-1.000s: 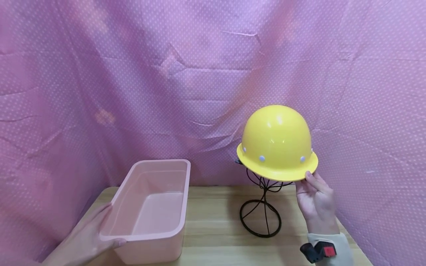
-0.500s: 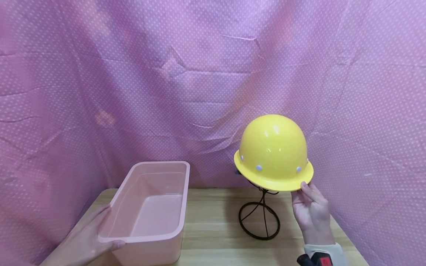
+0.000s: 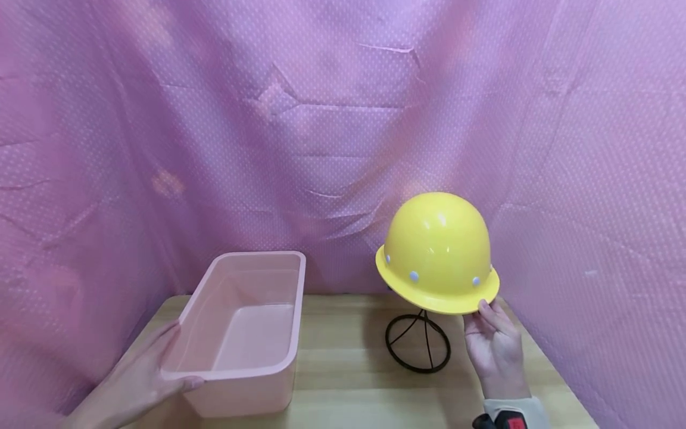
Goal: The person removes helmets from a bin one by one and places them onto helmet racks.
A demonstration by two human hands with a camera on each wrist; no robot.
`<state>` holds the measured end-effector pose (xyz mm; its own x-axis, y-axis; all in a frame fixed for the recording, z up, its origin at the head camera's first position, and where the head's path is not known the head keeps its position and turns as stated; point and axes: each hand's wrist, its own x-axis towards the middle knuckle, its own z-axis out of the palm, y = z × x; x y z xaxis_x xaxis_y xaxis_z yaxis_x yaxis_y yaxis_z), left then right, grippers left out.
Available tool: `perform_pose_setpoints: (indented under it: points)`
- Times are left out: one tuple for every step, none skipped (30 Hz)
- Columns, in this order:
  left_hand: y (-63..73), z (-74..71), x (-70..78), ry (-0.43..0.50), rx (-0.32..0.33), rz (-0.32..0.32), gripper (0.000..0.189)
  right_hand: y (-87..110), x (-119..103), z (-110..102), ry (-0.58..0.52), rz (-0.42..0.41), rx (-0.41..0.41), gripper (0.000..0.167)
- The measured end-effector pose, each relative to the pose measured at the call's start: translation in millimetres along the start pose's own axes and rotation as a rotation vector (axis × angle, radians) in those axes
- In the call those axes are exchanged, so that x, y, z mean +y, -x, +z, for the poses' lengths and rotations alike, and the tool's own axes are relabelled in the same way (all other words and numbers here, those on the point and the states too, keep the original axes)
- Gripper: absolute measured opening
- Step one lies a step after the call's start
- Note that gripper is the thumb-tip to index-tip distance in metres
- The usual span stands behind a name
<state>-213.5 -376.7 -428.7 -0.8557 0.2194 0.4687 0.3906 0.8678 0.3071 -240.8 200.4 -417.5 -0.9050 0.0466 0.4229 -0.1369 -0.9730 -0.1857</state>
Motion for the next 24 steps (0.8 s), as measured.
perform_pose_setpoints:
  points:
    - [-0.5, -0.1, -0.1, 0.002, 0.010, 0.012, 0.108, 0.3, 0, -1, 0.002, -0.002, 0.008, 0.044]
    - [-0.9, -0.8, 0.1, 0.005, 0.007, 0.012, 0.108, 0.4, 1, -1, 0.003, 0.001, 0.011, 0.045]
    - [-1.7, -1.6, 0.1, 0.008, 0.005, 0.012, 0.108, 0.4, 1, -1, 0.005, 0.003, 0.016, 0.046]
    - [-2.3, -2.9, 0.5, 0.012, -0.006, 0.007, 0.107, 0.2, 1, -2, 0.011, 0.004, 0.023, 0.046]
    - [-2.7, -4.2, 0.9, 0.019, -0.018, 0.000, 0.107, 0.2, 2, -2, 0.020, 0.003, 0.030, 0.047]
    - [-3.4, -5.5, 1.7, 0.030, -0.032, -0.006, 0.107, 0.3, 2, -2, 0.029, 0.001, 0.039, 0.047]
    - [-4.5, -6.5, 2.5, 0.039, -0.041, -0.009, 0.107, 0.7, 2, -2, 0.040, -0.001, 0.048, 0.047]
    - [-5.5, -7.5, 3.6, 0.049, -0.055, -0.015, 0.108, 1.5, 2, -3, 0.049, -0.004, 0.057, 0.046]
    - [-6.5, -8.1, 4.9, 0.058, -0.070, -0.019, 0.108, 2.6, 2, -3, 0.058, -0.007, 0.072, 0.046]
    - [-7.2, -9.1, 5.8, 0.062, -0.083, -0.029, 0.109, 2.3, 2, -3, 0.069, -0.008, 0.083, 0.045]
    - [-7.9, -9.8, 6.6, 0.064, -0.091, -0.035, 0.109, 2.2, 2, -3, 0.078, -0.008, 0.094, 0.045]
    - [-8.6, -10.2, 7.3, 0.064, -0.096, -0.040, 0.109, 2.2, 2, -3, 0.083, -0.008, 0.105, 0.045]
    - [-9.2, -10.6, 8.0, 0.063, -0.099, -0.043, 0.109, 2.2, 2, -3, 0.087, -0.007, 0.114, 0.045]
    - [-9.7, -11.2, 8.4, 0.060, -0.101, -0.045, 0.109, 2.2, 3, -3, 0.089, -0.005, 0.120, 0.045]
    - [-10.1, -11.5, 8.4, 0.061, -0.099, -0.043, 0.109, 2.0, 3, -3, 0.091, -0.004, 0.125, 0.045]
    - [-10.4, -11.8, 8.2, 0.063, -0.095, -0.038, 0.108, 1.9, 3, -3, 0.092, -0.003, 0.128, 0.045]
    - [-10.3, -12.2, 8.2, 0.063, -0.092, -0.035, 0.108, 1.9, 4, -3, 0.094, -0.002, 0.129, 0.046]
    - [-9.9, -12.7, 8.3, 0.062, -0.091, -0.035, 0.108, 1.7, 4, -3, 0.097, 0.000, 0.129, 0.046]
    - [-9.5, -12.6, 7.8, 0.069, -0.086, -0.032, 0.107, 1.7, 4, -3, 0.099, 0.001, 0.127, 0.046]
    - [-9.0, -12.9, 7.7, 0.072, -0.083, -0.029, 0.107, 1.8, 5, -3, 0.101, 0.003, 0.124, 0.047]
    - [-8.6, -13.2, 7.8, 0.077, -0.083, -0.029, 0.107, 2.1, 5, -3, 0.105, 0.006, 0.120, 0.047]
    - [-8.0, -13.4, 8.0, 0.078, -0.083, -0.031, 0.107, 2.5, 5, -3, 0.114, 0.008, 0.114, 0.048]
    - [-7.4, -14.1, 8.4, 0.077, -0.088, -0.039, 0.108, 2.8, 5, -3, 0.123, 0.011, 0.104, 0.049]
    - [-7.0, -14.5, 8.8, 0.081, -0.091, -0.046, 0.108, 3.2, 5, -3, 0.130, 0.015, 0.094, 0.050]
